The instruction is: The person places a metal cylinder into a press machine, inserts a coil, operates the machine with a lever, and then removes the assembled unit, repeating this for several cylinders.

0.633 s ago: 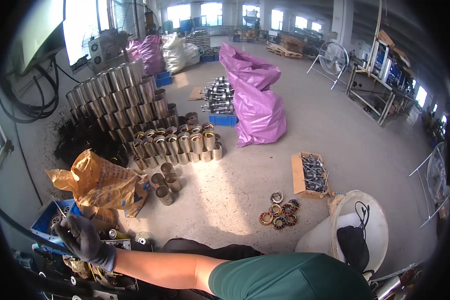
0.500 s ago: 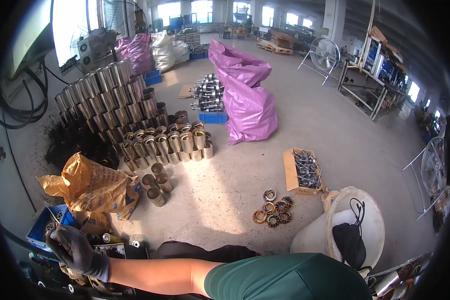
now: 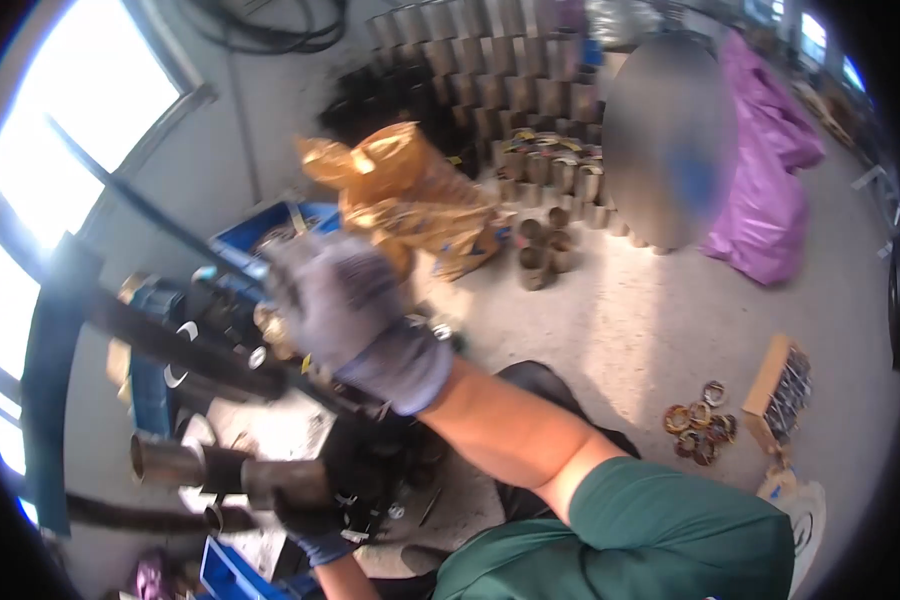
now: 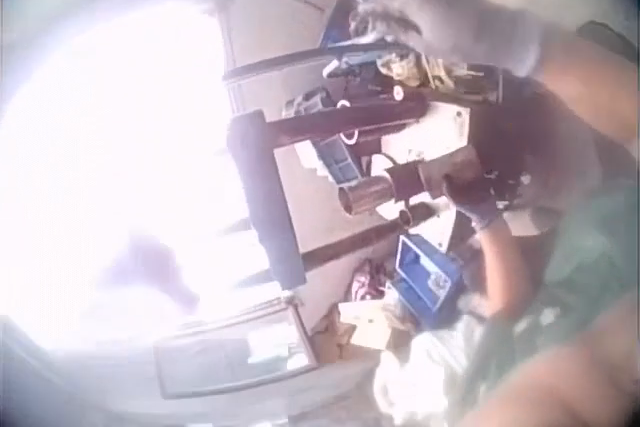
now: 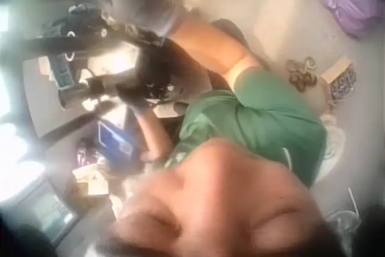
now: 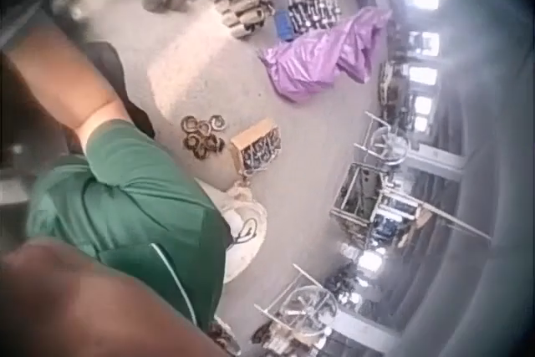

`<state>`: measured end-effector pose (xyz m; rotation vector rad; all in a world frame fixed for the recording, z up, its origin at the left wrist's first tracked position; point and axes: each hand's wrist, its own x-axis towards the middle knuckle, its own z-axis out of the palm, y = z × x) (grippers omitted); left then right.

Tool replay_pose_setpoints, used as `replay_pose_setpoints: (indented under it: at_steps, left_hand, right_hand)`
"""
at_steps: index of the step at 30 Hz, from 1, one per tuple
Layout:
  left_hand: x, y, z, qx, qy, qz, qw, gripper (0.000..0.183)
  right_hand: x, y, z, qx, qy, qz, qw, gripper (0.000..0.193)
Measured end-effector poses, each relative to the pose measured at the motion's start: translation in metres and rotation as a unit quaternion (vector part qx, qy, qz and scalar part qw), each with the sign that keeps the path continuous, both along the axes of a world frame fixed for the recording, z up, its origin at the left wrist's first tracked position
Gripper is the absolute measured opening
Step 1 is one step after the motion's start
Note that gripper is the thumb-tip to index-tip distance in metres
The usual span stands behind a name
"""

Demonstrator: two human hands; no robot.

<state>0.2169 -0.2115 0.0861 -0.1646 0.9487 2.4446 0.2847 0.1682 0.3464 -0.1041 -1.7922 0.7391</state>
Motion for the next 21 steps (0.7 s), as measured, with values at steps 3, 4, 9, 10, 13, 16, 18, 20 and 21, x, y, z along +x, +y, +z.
replay_pose_setpoints:
  at_steps: [3,4,9,10,13,16,18,20,21]
  left_hand:
    - [0.026,0.017,0.062,-0.102,0.213,0.189,0.953,0.073]
    - [0.031,0.023,0.080,-0.124,0.274,0.223,0.927,0.077]
    - [0.018,0.005,0.185,-0.230,0.491,0.355,0.762,0.073]
    - [0.013,-0.005,0.201,-0.242,0.506,0.347,0.752,0.070]
    - [-0.027,-0.051,0.234,-0.299,0.549,0.402,0.669,0.065]
    - [-0.065,-0.042,0.265,-0.299,0.524,0.440,0.666,0.070]
    - [-0.079,-0.029,0.280,-0.327,0.442,0.468,0.692,0.075]
    - [-0.093,-0.029,0.291,-0.355,0.415,0.467,0.695,0.077]
    - [-0.105,-0.033,0.294,-0.375,0.396,0.472,0.693,0.079]
  right_hand:
    - [0.005,0.005,0.006,0.021,0.026,0.018,0.999,0.023]
    - [0.008,0.006,0.004,0.016,0.036,0.017,0.999,0.025]
    - [0.021,-0.005,0.001,-0.058,-0.051,0.090,0.993,0.030]
    - [0.023,-0.008,0.002,-0.070,-0.046,0.108,0.991,0.029]
    - [0.026,-0.010,0.006,-0.054,-0.057,0.104,0.991,0.027]
    - [0.024,-0.003,0.006,-0.048,-0.050,0.105,0.992,0.024]
    - [0.024,-0.002,0.007,-0.039,-0.067,0.094,0.993,0.022]
    - [0.026,-0.001,0.010,-0.034,-0.067,0.091,0.993,0.022]
    - [0.028,-0.001,0.012,-0.028,-0.068,0.087,0.994,0.022]
